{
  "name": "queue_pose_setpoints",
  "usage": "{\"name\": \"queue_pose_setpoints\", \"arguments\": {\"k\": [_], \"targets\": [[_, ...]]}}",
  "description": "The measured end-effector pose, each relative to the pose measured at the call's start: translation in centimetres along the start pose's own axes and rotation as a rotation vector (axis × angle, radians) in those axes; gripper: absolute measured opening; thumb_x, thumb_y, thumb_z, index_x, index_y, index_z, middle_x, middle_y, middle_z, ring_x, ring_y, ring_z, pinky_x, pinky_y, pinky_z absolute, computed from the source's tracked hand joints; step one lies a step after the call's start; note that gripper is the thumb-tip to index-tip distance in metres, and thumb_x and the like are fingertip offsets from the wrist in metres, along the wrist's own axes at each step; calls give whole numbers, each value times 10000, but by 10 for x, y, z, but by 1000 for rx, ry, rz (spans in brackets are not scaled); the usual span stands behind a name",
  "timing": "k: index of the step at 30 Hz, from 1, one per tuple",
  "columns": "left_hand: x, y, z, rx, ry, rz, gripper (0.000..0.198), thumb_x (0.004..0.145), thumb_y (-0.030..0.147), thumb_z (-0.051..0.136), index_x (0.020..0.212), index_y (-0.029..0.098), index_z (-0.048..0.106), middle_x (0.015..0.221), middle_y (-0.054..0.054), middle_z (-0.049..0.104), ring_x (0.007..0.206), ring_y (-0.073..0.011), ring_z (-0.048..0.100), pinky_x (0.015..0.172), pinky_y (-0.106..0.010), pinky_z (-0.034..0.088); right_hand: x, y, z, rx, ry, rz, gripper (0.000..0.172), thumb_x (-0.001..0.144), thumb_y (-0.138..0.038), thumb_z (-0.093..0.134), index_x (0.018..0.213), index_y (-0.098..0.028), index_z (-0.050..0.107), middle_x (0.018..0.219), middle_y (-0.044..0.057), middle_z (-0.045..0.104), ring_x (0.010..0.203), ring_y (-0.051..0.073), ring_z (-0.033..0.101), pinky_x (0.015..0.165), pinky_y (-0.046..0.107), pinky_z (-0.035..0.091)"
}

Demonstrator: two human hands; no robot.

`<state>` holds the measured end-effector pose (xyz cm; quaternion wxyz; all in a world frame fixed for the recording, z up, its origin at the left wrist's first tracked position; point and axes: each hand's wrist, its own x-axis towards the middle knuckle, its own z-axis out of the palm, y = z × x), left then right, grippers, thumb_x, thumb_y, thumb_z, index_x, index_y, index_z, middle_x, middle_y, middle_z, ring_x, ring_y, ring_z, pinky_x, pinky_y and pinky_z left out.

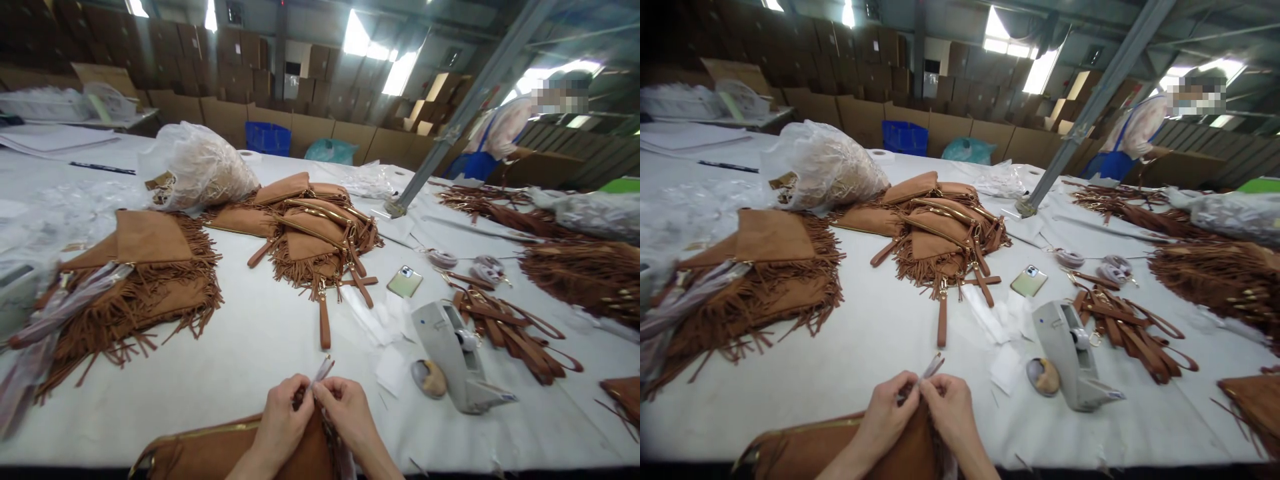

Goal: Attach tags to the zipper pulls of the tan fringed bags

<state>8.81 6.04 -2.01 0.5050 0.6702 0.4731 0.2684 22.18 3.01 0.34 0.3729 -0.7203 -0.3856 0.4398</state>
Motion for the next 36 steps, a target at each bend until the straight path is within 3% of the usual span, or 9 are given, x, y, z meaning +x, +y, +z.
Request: {"name": "queue_pose_setpoints", "arguments": {"k": [5,11,14,17,24,29,31,33,36], "targets": [[-3,-4,0,-9,-1,-4,184,855,274,462,801,185,612,715,-25,617,682,-177,567,646,-256,395,1,1,4,54,-2,121,312,686,-426,646,576,-134,643,412,-24,529,387,86,408,393,210,271],[-3,-3,-1,-74,-32,-2,205,864,293,457,792,177,610,686,-14,593,650,-165,536,630,-252,386,5,12,5,245,-9,177,384,622,-442,699,833,-130,621,444,-54,541,385,92,425,400,205,283],[-1,0,-5,-147,-67,-20,231,871,327,458,764,173,594,669,-3,573,647,-155,512,622,-243,380,6,9,3,217,-94,99,316,656,-448,674,674,-140,605,455,-57,501,419,83,402,425,208,274],[4,-4,-10,-255,-120,-35,258,866,379,472,752,171,572,686,4,556,673,-151,492,634,-237,377,7,5,3,117,-62,-3,314,672,-417,668,543,-159,545,471,-55,477,470,88,399,458,212,286],[13,-15,-14,-609,-233,-165,348,779,494,573,674,169,504,618,44,460,612,-121,421,610,-227,328,17,6,0,-43,-125,-200,254,741,-363,632,588,-162,611,527,-48,513,523,104,432,516,214,327],[12,-16,-14,-572,-154,-208,370,760,518,586,680,162,522,603,46,453,590,-119,410,588,-227,317,27,10,-3,-159,-157,-324,328,803,-377,567,551,-177,633,515,-40,525,523,111,462,523,215,339],[10,-16,-12,-506,-107,-198,375,772,526,567,677,167,517,609,41,456,602,-127,422,599,-232,334,28,15,-5,-127,-84,-262,353,825,-409,526,587,-178,647,513,-28,535,508,121,477,513,223,363],[7,-17,-10,-448,-72,-176,364,798,514,537,672,175,504,614,39,448,611,-133,425,612,-236,346,24,19,-9,-76,66,-165,357,820,-448,519,656,-167,666,533,-10,564,495,133,496,506,237,393],[4,-14,-10,-385,-45,-148,345,827,491,502,670,184,492,618,32,440,627,-142,426,613,-233,353,11,21,-14,70,215,-18,368,760,-470,587,858,-130,689,622,32,644,526,156,547,530,262,446]]}}
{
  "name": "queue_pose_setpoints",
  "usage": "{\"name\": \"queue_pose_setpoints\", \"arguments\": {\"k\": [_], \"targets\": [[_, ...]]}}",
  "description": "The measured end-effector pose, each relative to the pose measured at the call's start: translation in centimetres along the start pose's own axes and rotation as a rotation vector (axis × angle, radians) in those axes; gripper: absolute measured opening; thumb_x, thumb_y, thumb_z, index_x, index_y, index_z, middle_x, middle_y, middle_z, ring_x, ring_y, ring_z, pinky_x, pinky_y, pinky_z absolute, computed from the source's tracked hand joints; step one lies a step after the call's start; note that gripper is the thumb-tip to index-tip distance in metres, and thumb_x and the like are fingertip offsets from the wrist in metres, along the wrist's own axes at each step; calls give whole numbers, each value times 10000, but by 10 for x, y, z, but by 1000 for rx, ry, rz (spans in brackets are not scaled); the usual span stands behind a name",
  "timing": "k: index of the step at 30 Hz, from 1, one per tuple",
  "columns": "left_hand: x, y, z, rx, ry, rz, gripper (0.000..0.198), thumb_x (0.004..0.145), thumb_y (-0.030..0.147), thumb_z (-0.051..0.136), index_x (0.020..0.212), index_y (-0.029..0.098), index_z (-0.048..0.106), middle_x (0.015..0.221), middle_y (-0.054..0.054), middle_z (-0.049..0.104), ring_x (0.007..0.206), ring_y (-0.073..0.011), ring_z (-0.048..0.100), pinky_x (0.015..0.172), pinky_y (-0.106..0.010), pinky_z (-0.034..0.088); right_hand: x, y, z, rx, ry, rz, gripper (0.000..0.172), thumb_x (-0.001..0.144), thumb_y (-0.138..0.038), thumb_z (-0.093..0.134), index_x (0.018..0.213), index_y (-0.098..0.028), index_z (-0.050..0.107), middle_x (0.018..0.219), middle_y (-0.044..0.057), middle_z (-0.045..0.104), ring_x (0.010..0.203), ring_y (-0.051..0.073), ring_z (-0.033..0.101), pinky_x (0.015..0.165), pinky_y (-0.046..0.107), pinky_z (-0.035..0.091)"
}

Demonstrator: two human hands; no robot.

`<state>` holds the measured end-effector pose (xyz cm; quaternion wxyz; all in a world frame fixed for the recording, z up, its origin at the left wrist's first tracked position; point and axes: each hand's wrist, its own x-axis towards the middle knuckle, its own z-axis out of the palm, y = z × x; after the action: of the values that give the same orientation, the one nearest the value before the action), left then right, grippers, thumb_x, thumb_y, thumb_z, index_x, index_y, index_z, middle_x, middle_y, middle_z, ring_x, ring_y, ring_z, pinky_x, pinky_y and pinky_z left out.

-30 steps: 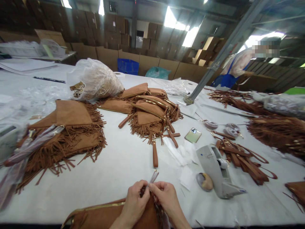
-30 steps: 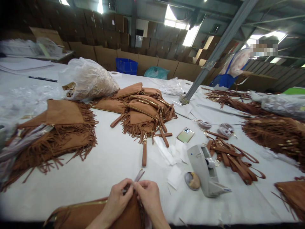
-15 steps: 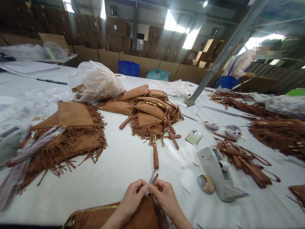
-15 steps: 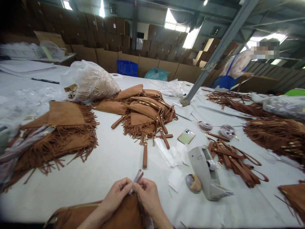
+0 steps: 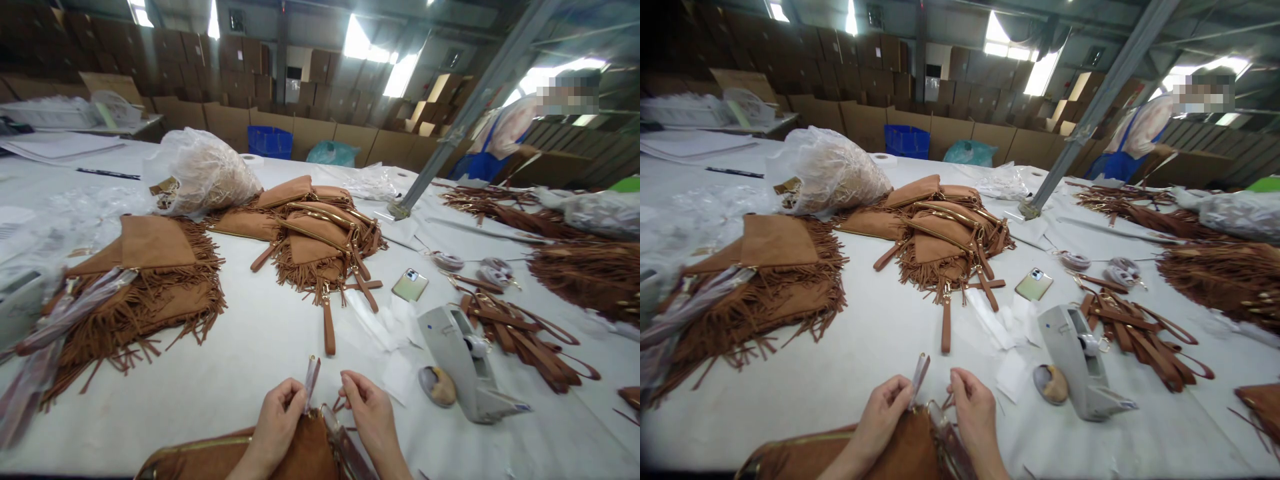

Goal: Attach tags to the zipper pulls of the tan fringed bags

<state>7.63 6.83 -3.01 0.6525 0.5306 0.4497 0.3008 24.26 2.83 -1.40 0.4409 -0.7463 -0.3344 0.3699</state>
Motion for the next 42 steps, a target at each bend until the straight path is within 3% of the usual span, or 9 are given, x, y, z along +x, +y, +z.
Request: {"name": "queue_pose_setpoints", "arguments": {"k": [4,8,12,16,21,26,30,36,42], "targets": [[-4,8,1,98,24,43,337,837,481,488,681,186,534,632,11,497,655,-161,463,628,-237,373,-17,-12,8,173,-137,117,452,690,-406,681,1028,-106,659,624,21,660,564,164,581,552,264,463],[-7,11,1,140,-7,88,329,858,453,478,688,183,555,664,-12,570,687,-170,511,648,-248,389,-19,-22,26,259,-297,95,328,695,-374,694,915,-132,674,657,11,659,638,167,603,620,261,467],[-5,3,-1,-77,-1,31,266,835,439,542,761,213,424,584,47,523,584,-126,492,576,-223,361,-17,-19,32,262,-294,7,272,717,-414,687,771,-153,632,693,19,645,666,171,592,621,259,466],[2,-8,-2,-320,-69,-15,384,789,439,621,838,244,294,523,110,485,492,-83,427,520,-188,283,-18,-13,33,270,-306,-60,252,765,-418,652,779,-174,589,714,9,613,702,170,576,656,265,465],[12,-15,-3,-362,-140,-85,435,780,455,636,855,249,261,585,101,518,473,-55,367,491,-181,204,-15,-13,42,548,-438,78,355,736,-434,688,967,-195,561,777,19,649,669,166,586,674,293,466],[11,-14,-9,-270,-184,-117,419,796,472,608,906,245,273,586,105,475,485,-63,358,498,-196,207,-10,-3,47,736,-367,242,340,675,-427,745,817,-167,578,659,-7,594,568,119,509,573,234,404],[6,-10,-12,-241,-274,-95,423,778,362,644,968,242,286,689,85,485,582,-75,413,574,-207,293,-10,2,49,758,-318,262,333,675,-434,746,790,-174,572,625,-36,535,550,109,460,551,231,376],[-5,5,-15,102,-230,-74,399,737,218,609,1054,221,367,777,36,536,702,-131,506,684,-255,377,-9,1,51,697,-258,195,448,710,-435,726,1046,-176,582,633,-51,540,581,113,475,597,239,388],[-33,24,-35,750,-269,-101,586,583,345,742,1117,214,539,1059,-80,617,995,-283,524,867,-338,354,4,-11,35,655,-143,144,331,703,-425,735,889,-172,630,689,-3,655,525,84,466,504,199,355]]}}
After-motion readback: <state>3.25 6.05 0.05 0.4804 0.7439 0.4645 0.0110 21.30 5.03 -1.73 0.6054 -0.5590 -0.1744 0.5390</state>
